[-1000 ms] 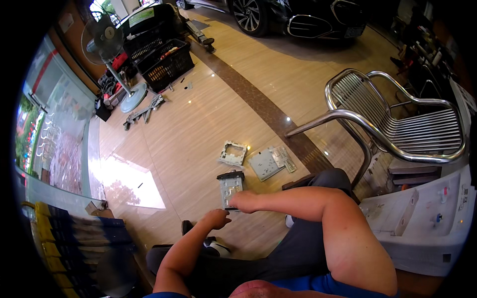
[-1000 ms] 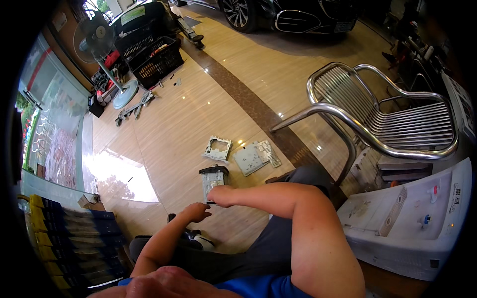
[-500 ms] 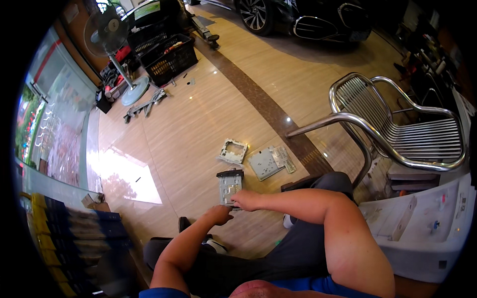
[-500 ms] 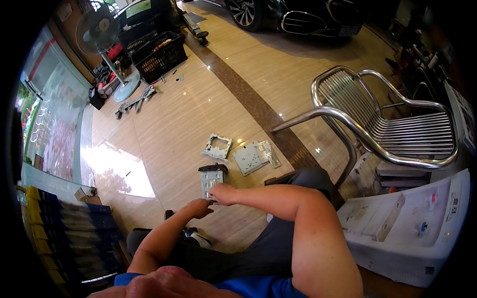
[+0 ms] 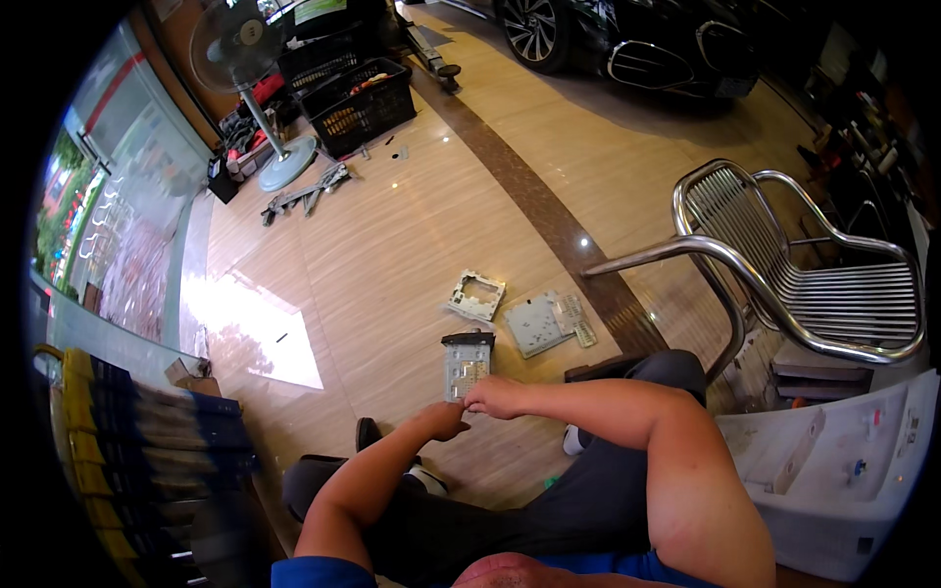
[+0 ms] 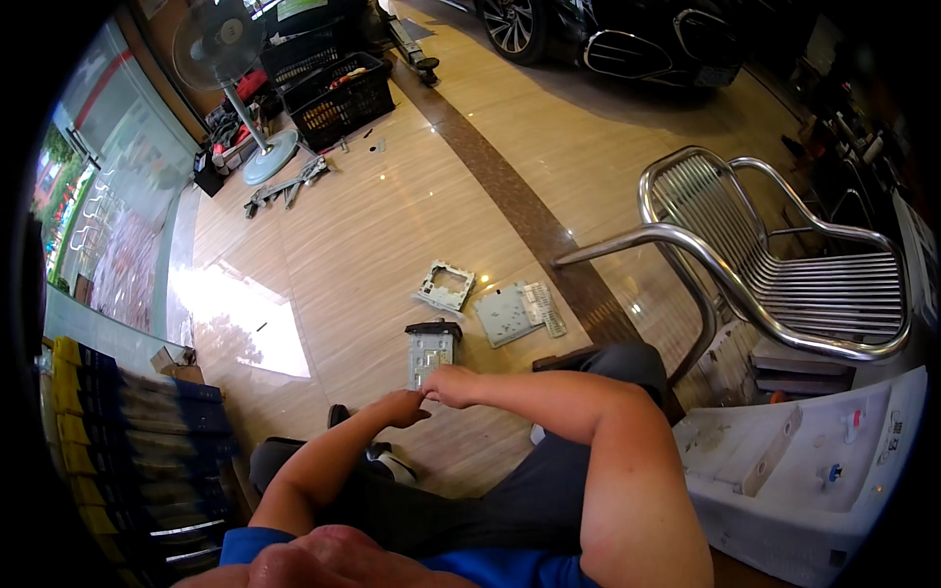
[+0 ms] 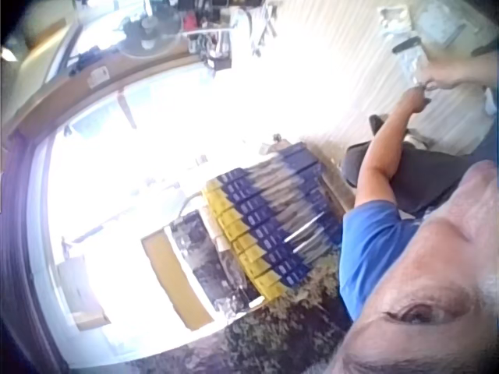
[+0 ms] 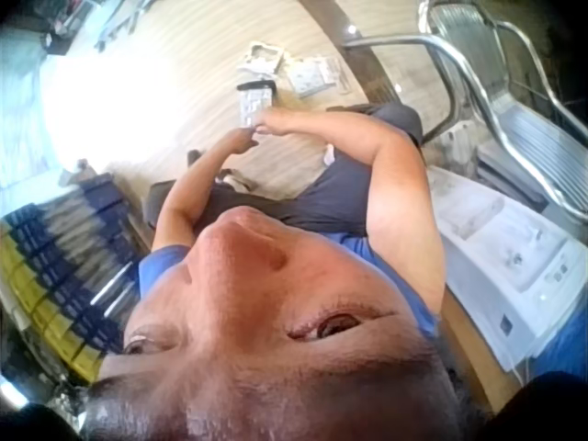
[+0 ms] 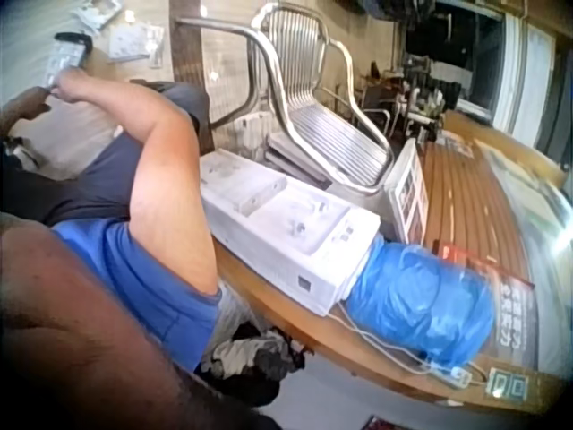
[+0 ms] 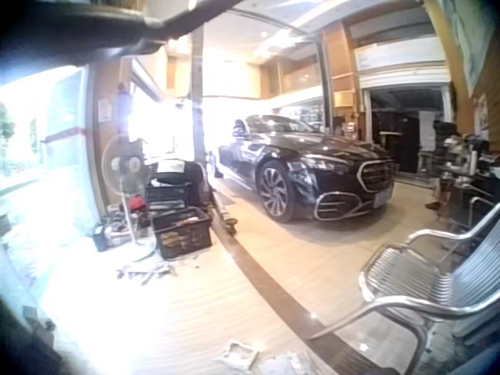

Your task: The person assembles components of an electronic device, threading a thin wire through a metal casing and securing a green circuit board into place by hand.

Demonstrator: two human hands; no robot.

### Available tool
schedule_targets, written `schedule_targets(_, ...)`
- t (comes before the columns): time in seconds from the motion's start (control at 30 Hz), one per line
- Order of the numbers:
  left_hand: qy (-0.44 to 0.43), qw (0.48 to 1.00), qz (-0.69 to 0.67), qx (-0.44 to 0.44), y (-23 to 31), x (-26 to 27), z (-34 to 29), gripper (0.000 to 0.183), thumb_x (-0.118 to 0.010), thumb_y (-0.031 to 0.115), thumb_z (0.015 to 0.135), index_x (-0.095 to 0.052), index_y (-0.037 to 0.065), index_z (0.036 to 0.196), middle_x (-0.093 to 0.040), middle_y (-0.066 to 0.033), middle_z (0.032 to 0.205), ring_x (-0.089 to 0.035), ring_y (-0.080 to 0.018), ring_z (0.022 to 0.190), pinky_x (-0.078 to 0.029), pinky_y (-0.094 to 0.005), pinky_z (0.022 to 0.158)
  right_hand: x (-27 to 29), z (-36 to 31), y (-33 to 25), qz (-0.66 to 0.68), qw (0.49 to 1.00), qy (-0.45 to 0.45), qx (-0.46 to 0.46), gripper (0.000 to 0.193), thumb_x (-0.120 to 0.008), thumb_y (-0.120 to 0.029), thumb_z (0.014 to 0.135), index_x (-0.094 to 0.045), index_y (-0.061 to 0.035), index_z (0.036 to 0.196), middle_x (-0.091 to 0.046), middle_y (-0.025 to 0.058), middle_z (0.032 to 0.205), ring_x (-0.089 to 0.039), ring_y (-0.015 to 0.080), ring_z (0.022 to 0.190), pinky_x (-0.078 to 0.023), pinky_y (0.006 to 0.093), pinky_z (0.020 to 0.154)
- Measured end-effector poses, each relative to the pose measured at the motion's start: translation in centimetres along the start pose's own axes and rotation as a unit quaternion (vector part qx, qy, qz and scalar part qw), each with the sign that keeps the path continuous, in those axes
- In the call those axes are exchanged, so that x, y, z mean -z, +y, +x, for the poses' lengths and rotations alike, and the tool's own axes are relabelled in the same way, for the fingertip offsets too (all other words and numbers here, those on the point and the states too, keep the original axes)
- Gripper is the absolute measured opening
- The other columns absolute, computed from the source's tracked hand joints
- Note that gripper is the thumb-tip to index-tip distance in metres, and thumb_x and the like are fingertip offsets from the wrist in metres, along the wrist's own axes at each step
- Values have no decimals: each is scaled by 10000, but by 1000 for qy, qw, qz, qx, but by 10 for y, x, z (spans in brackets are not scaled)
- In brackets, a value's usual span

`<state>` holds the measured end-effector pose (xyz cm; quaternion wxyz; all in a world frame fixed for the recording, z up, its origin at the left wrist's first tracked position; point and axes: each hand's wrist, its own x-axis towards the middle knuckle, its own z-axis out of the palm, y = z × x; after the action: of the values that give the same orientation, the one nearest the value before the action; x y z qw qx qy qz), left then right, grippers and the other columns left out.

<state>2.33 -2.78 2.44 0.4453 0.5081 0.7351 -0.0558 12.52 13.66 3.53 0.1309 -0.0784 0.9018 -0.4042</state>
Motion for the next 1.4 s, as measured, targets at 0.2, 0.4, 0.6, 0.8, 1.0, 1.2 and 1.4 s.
schedule_targets(0.2,13,1000,-20,15,8,5,-9,711,-640,340,873,-294,77,1435,-618,-257,1134,-597,-414,1043,-474,-483,885,7,-2,-7,17,999,27,-31,221,-653,-260,845,-692,-72,955,-670,198,897,-638,379,849,-500,454,745)
schedule_targets(0.4,19,999,-23,12,2,0,-1,722,-649,319,867,-279,97,1446,-618,-264,1126,-601,-420,1028,-474,-485,876,15,-2,-12,-57,996,7,-72,255,-661,-294,846,-668,-43,890,-658,208,859,-635,396,849,-501,463,732)
schedule_targets(0.6,17,1000,-25,-2,1,-2,9,641,-664,319,855,-380,83,1378,-623,-234,1140,-597,-405,1044,-477,-482,883,7,-6,-2,-76,996,-13,-54,193,-607,-219,860,-667,-113,1009,-658,200,893,-635,384,863,-500,466,736)
schedule_targets(0.8,31,999,-15,-15,-25,-25,20,556,-664,351,850,-472,87,1299,-623,-219,1149,-595,-400,1050,-474,-477,895,6,-4,-14,-54,998,-20,1,207,-548,-167,868,-663,-144,1039,-658,184,905,-629,382,861,-494,476,740)
schedule_targets(1.0,11,999,-32,15,-9,-10,15,516,-665,345,848,-500,101,1272,-619,-216,1155,-587,-400,1062,-473,-471,901,-4,-5,-3,-52,998,3,21,171,-566,-171,864,-662,-98,985,-641,198,871,-619,390,852,-491,477,748)
schedule_targets(1.2,17,998,-65,1,-12,-11,14,506,-671,311,840,-507,89,1264,-615,-215,1167,-581,-396,1080,-466,-465,918,-6,0,-1,-51,998,-15,18,167,-588,-192,860,-656,-78,960,-644,198,872,-619,390,861,-490,474,757)
schedule_targets(1.4,52,989,-137,-26,-12,-12,16,508,-667,288,840,-507,57,1263,-605,-222,1191,-570,-391,1105,-457,-445,937,0,-3,-5,-12,999,32,-24,192,-631,-229,846,-649,-64,942,-657,199,908,-623,397,869,-496,467,756)
